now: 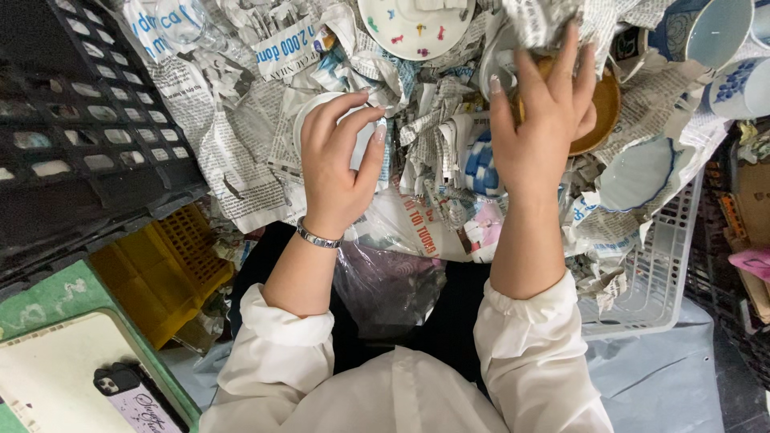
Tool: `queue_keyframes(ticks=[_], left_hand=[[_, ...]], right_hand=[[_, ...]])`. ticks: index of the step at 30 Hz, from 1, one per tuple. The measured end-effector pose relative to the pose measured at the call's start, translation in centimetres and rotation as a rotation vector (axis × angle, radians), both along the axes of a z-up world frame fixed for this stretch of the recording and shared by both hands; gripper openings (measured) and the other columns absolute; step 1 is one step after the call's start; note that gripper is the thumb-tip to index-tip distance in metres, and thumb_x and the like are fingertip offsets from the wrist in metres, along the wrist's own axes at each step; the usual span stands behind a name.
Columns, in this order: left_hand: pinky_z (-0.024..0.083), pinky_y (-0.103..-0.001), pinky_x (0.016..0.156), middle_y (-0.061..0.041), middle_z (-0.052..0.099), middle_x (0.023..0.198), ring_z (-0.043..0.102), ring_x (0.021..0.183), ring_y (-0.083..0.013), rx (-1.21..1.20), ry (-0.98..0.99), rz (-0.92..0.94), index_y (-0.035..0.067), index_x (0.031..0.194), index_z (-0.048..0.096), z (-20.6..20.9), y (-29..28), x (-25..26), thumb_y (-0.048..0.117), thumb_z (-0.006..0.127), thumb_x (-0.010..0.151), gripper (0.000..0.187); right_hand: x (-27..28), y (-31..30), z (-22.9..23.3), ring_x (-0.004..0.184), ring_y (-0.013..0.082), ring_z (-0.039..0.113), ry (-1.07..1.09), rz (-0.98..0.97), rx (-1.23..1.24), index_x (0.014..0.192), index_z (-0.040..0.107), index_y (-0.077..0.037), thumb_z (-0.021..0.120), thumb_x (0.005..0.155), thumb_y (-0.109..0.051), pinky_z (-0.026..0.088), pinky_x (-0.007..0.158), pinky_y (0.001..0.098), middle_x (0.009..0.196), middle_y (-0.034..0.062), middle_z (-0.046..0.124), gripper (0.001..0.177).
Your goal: The person sits on the floor and wraps various ceramic dishes, including bowls and cups, with newspaper. They fold the paper around each item and place the wrapped pieces into a white basket.
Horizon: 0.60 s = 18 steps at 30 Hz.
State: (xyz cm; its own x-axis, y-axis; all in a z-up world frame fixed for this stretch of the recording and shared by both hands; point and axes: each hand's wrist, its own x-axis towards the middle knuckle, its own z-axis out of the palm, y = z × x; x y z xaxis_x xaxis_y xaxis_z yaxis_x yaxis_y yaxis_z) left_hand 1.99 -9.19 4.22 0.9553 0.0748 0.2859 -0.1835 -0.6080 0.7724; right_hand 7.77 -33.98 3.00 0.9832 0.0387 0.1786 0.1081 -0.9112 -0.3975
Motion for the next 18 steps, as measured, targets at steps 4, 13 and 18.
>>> queue_keyframes(ticks=[4, 13, 18], left_hand=[[0.043, -0.045, 0.113, -0.008, 0.061, 0.135, 0.055, 0.129, -0.0308, -0.01, 0.006, -0.026, 0.01, 0.123, 0.069, -0.2, -0.1, -0.1, 0.014, 0.067, 0.102, 0.021], [0.046, -0.045, 0.109, -0.01, 0.064, 0.132, 0.06, 0.123, -0.0315, -0.046, -0.034, -0.08, 0.008, 0.121, 0.068, -0.1, -0.5, 0.8, 0.013, 0.068, 0.099, 0.023], [0.048, -0.043, 0.105, -0.009, 0.066, 0.128, 0.062, 0.119, -0.0308, -0.115, -0.015, -0.084, 0.007, 0.119, 0.07, 1.0, -0.1, 1.9, 0.014, 0.068, 0.099, 0.021]], right_hand=[[0.5, 0.5, 0.3, 0.156, 0.0448, 0.021, 0.037, 0.012, 0.004, 0.133, 0.078, -0.023, 0.077, 0.104, -0.021, 0.016, 0.12, 0.0638, 0.171, 0.0184, 0.03, 0.029], [-1.7, 1.3, 5.8, 0.135, 0.0322, 0.057, -0.244, 0.076, 0.203, 0.131, 0.068, -0.006, 0.075, 0.108, -0.014, 0.036, 0.117, 0.0425, 0.145, 0.0111, 0.065, 0.026], [2.8, 1.3, 5.9, 0.131, 0.031, 0.06, -0.318, 0.118, 0.206, 0.14, 0.061, -0.005, 0.076, 0.109, -0.005, 0.044, 0.115, 0.0421, 0.137, 0.0121, 0.066, 0.034]])
